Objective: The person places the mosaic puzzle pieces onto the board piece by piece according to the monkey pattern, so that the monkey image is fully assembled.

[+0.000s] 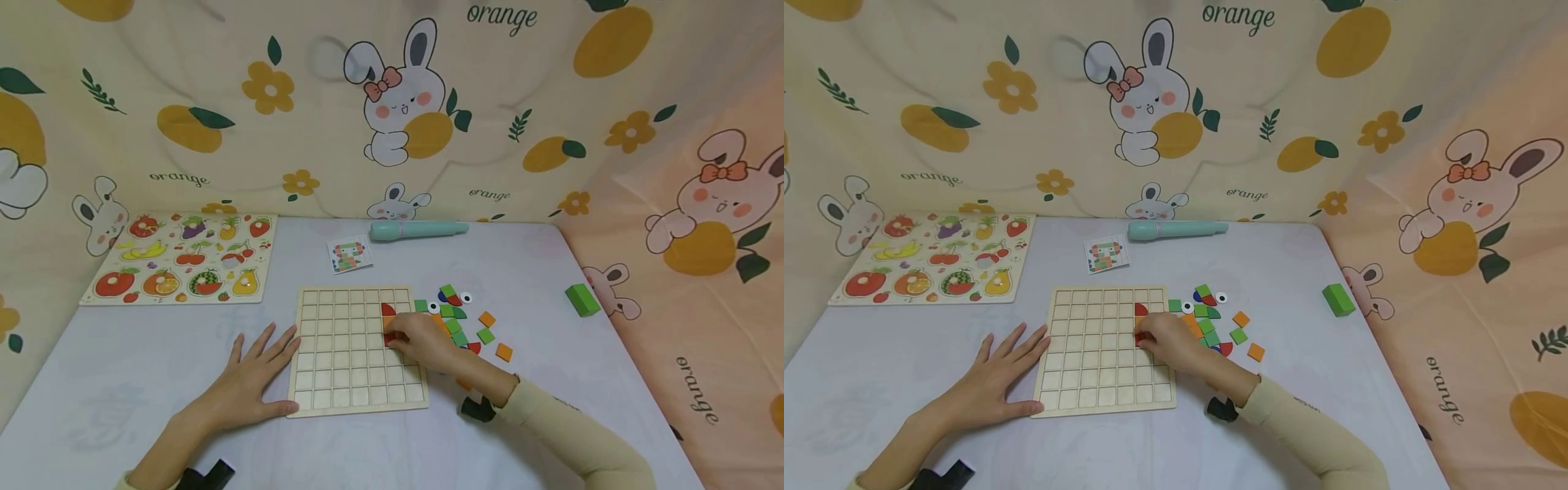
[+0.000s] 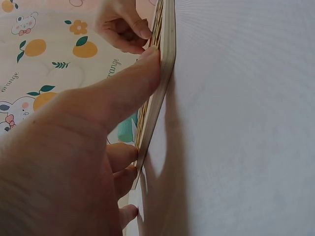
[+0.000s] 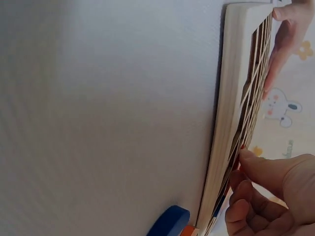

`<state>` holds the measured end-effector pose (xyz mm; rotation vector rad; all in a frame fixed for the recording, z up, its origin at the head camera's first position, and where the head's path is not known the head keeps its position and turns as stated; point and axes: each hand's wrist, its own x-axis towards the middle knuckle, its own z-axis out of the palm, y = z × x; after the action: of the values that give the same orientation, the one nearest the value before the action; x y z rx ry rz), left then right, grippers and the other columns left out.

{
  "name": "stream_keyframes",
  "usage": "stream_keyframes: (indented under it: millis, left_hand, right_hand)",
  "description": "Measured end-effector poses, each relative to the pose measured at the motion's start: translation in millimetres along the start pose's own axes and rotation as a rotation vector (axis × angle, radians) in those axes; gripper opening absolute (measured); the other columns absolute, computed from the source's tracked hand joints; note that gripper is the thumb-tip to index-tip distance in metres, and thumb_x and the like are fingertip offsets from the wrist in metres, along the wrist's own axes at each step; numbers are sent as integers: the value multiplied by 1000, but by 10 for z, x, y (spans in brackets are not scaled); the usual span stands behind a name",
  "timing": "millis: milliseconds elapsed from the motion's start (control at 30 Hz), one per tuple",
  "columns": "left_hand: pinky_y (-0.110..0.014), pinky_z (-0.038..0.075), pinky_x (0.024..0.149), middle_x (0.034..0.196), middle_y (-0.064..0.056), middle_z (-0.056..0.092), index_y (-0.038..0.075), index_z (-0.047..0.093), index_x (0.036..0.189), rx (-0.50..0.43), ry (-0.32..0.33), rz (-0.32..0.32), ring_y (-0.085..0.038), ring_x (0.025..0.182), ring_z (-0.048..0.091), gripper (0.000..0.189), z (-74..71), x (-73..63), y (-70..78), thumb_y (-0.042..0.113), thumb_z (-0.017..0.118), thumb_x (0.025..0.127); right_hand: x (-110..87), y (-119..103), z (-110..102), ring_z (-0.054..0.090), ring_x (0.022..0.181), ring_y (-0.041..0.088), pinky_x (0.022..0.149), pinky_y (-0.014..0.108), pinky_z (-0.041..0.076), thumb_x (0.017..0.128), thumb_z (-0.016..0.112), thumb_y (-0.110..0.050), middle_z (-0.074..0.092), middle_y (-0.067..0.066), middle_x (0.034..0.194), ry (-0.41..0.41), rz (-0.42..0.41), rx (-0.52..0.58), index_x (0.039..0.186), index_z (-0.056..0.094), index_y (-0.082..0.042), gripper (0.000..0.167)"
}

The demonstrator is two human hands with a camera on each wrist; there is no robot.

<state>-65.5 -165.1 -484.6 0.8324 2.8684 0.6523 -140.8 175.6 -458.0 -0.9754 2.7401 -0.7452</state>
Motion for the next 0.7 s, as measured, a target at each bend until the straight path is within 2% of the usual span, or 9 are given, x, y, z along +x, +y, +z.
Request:
stream_keyframes:
  millis: [100,233,400,467,567,700]
  left_hand:
    - [-78,3,106,164,-8,24,8,37,154,-1,3,1,-43,150,11,103,8,-2,-7,70,67,79]
    - [-77,3,107,164,-8,24,8,36,155,0,1,-4,-42,150,10,103,19,0,-15,71,66,79]
    - [-77,3,107,164,-7,23,9,35,155,4,-5,-10,-42,150,10,103,27,4,-17,72,65,79]
    - [-77,3,107,164,-8,24,9,35,155,4,-6,-11,-42,150,10,103,28,3,-17,71,65,79]
    - [-77,3,107,164,-8,24,8,35,155,4,-4,-9,-43,150,10,103,27,0,-18,71,66,79]
    - [-78,4,106,164,-10,25,7,36,154,9,9,7,-44,149,13,103,29,5,-16,70,66,79]
  right_hand:
    - [-4,0,-2,62,83,11,73,22,52,87,76,-6,71,-1,95,-1,-59,-34,100,76,-7,13]
    - [-29,27,-54,59,79,10,69,21,51,88,75,-5,68,-1,91,21,-81,21,98,75,-6,10]
    - [-98,168,-273,56,76,10,65,24,50,89,74,-5,67,-2,87,101,22,90,100,75,-3,11]
    - [-153,250,-405,57,77,11,67,25,51,89,74,-4,67,-3,86,99,75,91,101,75,-3,12]
    - [-270,385,-594,58,77,12,69,27,52,89,74,-4,68,-4,86,30,122,85,98,74,-3,9]
    - [-450,500,-768,54,71,12,64,25,48,87,77,-7,61,-6,77,-161,185,105,87,71,-9,6]
